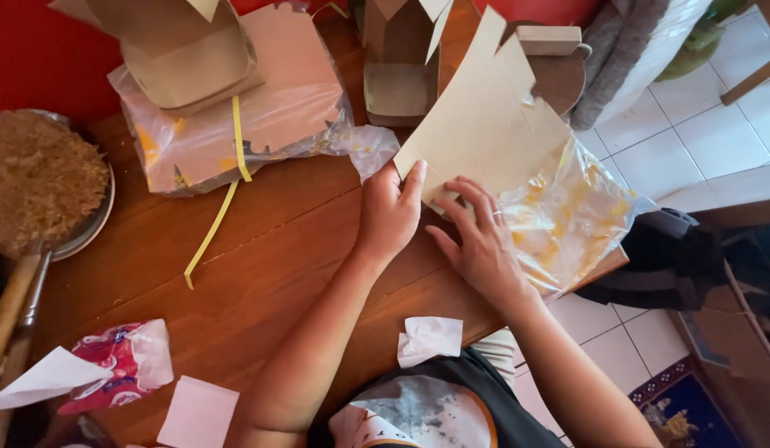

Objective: The person folds flat cardboard pieces into small rectangular boxes by hand, aligning edges and tucking flaps to form the shape. They place the finished boxes into a stack on the table.

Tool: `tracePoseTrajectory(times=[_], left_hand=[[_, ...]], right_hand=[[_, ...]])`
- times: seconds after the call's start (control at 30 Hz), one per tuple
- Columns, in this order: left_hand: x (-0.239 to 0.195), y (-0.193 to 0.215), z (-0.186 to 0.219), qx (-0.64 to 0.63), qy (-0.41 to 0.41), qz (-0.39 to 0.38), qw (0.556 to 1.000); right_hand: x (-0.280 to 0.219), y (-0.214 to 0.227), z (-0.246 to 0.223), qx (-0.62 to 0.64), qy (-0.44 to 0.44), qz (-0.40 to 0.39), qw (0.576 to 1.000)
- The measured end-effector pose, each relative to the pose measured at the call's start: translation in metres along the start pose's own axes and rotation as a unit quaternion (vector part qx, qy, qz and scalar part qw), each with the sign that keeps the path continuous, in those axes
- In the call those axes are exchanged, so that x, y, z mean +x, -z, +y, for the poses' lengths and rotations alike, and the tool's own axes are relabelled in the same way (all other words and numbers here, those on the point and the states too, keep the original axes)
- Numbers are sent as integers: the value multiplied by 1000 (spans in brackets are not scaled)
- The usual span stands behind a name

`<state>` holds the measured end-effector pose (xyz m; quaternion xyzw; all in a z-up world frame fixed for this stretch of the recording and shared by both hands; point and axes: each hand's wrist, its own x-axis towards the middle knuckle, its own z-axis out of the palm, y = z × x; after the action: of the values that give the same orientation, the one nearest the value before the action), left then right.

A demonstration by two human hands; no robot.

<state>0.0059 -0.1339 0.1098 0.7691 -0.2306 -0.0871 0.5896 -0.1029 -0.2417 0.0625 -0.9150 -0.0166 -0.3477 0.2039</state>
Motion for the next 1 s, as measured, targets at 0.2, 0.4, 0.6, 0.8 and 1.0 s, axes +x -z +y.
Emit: tracePoseTrajectory(times=[0.2,0.4,0.6,0.8,1.0], left_hand=[[-5,8,-21,-207,-48,68,975],[-28,72,-13,-310,-71,88,944],[-78,138,-62,-312,-39,94,945],[-132,208,-59,-298,146,135,934],[-191,210,-97,-244,260,152,922]], right_hand=[[-19,-3,29,-97,-103,60,988],[-11,17,24,193,-187,14,963],[-13,-16,49,559,-277,88,776],[19,-20,12,470,-134,23,872],[4,-62,-21,316,-83,-102,940]])
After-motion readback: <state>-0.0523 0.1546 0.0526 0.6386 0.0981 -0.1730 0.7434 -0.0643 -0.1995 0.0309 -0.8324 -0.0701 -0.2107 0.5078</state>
